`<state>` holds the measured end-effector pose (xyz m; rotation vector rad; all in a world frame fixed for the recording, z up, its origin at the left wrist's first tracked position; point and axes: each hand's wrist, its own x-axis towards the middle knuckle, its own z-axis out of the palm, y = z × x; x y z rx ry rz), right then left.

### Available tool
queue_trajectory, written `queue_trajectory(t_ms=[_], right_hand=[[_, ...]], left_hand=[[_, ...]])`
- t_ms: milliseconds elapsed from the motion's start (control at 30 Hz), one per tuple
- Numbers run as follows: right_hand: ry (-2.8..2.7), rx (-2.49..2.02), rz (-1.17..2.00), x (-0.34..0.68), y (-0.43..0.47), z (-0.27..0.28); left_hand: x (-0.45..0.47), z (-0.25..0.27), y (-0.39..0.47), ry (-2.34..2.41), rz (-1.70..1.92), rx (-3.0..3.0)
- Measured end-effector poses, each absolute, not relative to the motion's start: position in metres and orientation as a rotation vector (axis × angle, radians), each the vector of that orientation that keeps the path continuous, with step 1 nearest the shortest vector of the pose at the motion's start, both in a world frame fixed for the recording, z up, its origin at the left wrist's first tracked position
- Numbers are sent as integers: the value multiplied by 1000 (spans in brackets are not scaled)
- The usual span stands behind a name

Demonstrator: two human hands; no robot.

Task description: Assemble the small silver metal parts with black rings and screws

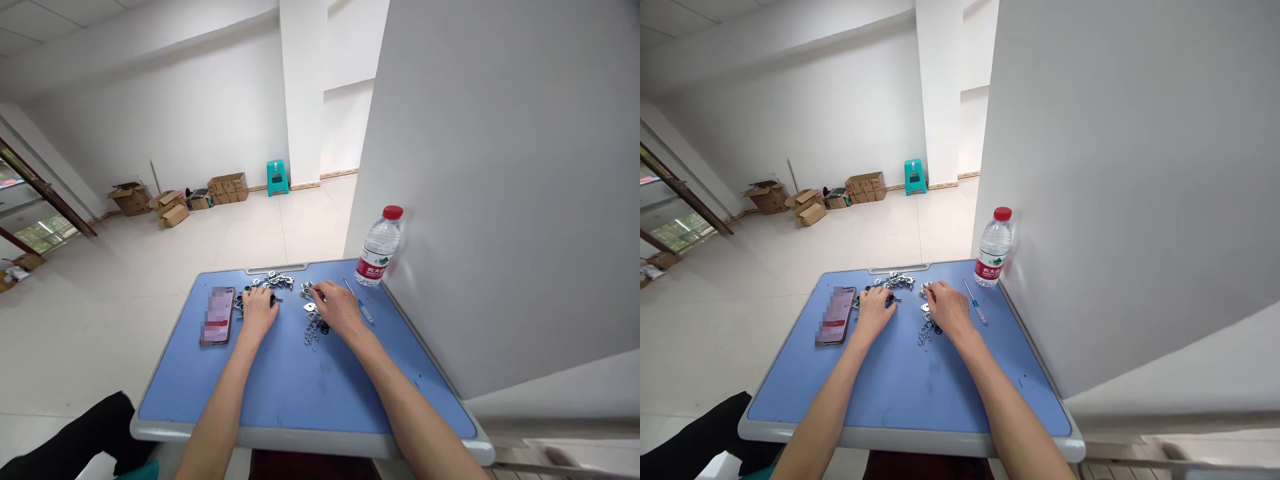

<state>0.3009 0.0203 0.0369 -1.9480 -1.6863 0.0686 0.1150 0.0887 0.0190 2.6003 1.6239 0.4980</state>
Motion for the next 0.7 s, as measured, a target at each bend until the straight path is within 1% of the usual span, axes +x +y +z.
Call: queue_trajectory(t_ms=[100,300,500,700], right_hand=[[-1685,-1942,68,301,20,36],[-1692,-1926,75,300,20,37],[-1719,-1925,105,297,18,40],[-1711,-1931,121,297,18,42]], left_hand=[[112,21,88,1638,534,2576],[92,37,110,1672,740,2386],[82,42,157,1670,441,2328],[88,33,171,1612,409,2322]])
